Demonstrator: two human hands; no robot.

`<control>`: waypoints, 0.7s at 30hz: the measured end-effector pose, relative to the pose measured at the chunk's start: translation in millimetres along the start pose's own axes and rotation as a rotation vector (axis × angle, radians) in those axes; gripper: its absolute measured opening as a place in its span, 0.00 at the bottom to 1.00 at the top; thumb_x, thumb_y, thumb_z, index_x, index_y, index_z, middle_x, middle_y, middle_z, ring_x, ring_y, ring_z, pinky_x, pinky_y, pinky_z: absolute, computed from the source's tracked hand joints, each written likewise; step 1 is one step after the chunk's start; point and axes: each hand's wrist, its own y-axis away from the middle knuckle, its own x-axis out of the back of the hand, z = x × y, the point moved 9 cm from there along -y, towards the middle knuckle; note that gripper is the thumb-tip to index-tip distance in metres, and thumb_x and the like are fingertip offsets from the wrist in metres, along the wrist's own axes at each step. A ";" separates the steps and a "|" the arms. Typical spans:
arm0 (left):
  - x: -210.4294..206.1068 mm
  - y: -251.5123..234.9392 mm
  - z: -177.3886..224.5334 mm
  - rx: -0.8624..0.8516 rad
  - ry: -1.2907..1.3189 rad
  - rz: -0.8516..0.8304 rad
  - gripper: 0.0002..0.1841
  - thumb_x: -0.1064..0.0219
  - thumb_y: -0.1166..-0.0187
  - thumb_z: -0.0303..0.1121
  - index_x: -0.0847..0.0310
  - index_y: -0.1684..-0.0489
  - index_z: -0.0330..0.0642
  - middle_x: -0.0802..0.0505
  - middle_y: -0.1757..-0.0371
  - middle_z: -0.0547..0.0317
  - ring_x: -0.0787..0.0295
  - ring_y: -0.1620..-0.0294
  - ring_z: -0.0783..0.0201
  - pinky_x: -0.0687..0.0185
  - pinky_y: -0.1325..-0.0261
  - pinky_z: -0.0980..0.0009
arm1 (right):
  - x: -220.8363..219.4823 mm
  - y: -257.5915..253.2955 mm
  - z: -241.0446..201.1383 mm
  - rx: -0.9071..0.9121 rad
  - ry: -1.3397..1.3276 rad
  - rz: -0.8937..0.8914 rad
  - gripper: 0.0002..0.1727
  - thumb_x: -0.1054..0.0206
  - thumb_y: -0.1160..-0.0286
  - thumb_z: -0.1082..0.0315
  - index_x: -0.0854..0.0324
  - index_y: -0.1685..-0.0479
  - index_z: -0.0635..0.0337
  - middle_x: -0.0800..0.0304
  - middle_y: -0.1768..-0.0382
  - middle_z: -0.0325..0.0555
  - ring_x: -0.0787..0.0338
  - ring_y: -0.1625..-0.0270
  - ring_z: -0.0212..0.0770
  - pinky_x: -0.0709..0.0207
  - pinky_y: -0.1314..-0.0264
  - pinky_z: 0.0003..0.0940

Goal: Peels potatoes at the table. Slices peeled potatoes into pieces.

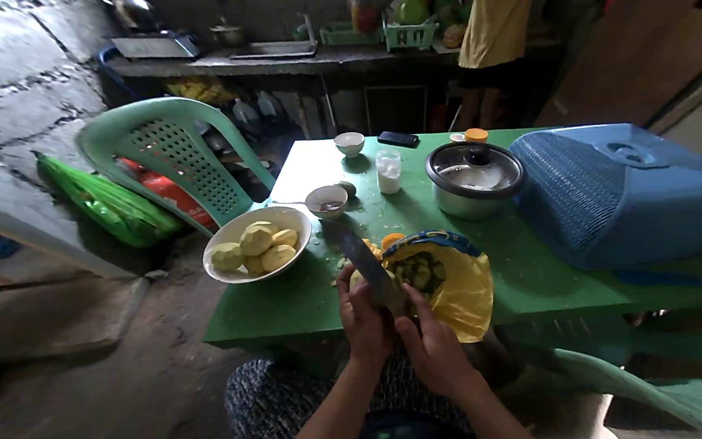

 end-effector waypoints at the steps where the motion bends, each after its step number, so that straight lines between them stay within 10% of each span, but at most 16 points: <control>1: 0.5 -0.9 0.9 -0.019 -0.011 -0.011 0.20 0.44 0.14 0.41 0.39 0.31 0.42 0.09 0.60 0.66 0.08 0.60 0.71 0.08 0.54 0.68 | -1.8 -3.6 1.4 -0.025 -0.033 -0.018 0.42 0.57 0.11 0.37 0.39 0.11 0.62 0.10 0.70 0.47 0.13 0.75 0.43 0.16 0.71 0.50; 6: -12.3 15.5 -4.5 -0.033 0.052 -0.176 0.19 0.31 0.24 0.48 0.23 0.44 0.47 0.09 0.51 0.59 0.10 0.50 0.64 0.11 0.48 0.65 | 11.2 -36.0 28.7 -0.288 -0.249 -0.073 0.33 0.59 0.06 0.47 0.40 0.12 0.60 0.11 0.52 0.54 0.13 0.61 0.41 0.16 0.55 0.42; 12: 1.5 -8.1 -16.6 0.160 0.040 0.040 0.27 0.53 0.09 0.53 0.39 0.22 0.43 0.15 0.43 0.56 0.13 0.45 0.64 0.13 0.40 0.61 | 15.6 -18.5 26.9 -0.176 -0.214 -0.002 0.37 0.54 0.08 0.44 0.44 0.09 0.60 0.13 0.63 0.47 0.17 0.71 0.37 0.17 0.65 0.42; 21: 17.6 6.9 -15.2 0.186 0.038 0.204 0.15 0.60 0.08 0.29 0.44 0.26 0.42 0.13 0.56 0.60 0.10 0.59 0.71 0.09 0.56 0.69 | 6.2 11.7 -3.9 0.081 0.194 0.105 0.49 0.58 0.16 0.29 0.36 0.14 0.65 0.18 0.86 0.40 0.19 0.86 0.41 0.22 0.85 0.45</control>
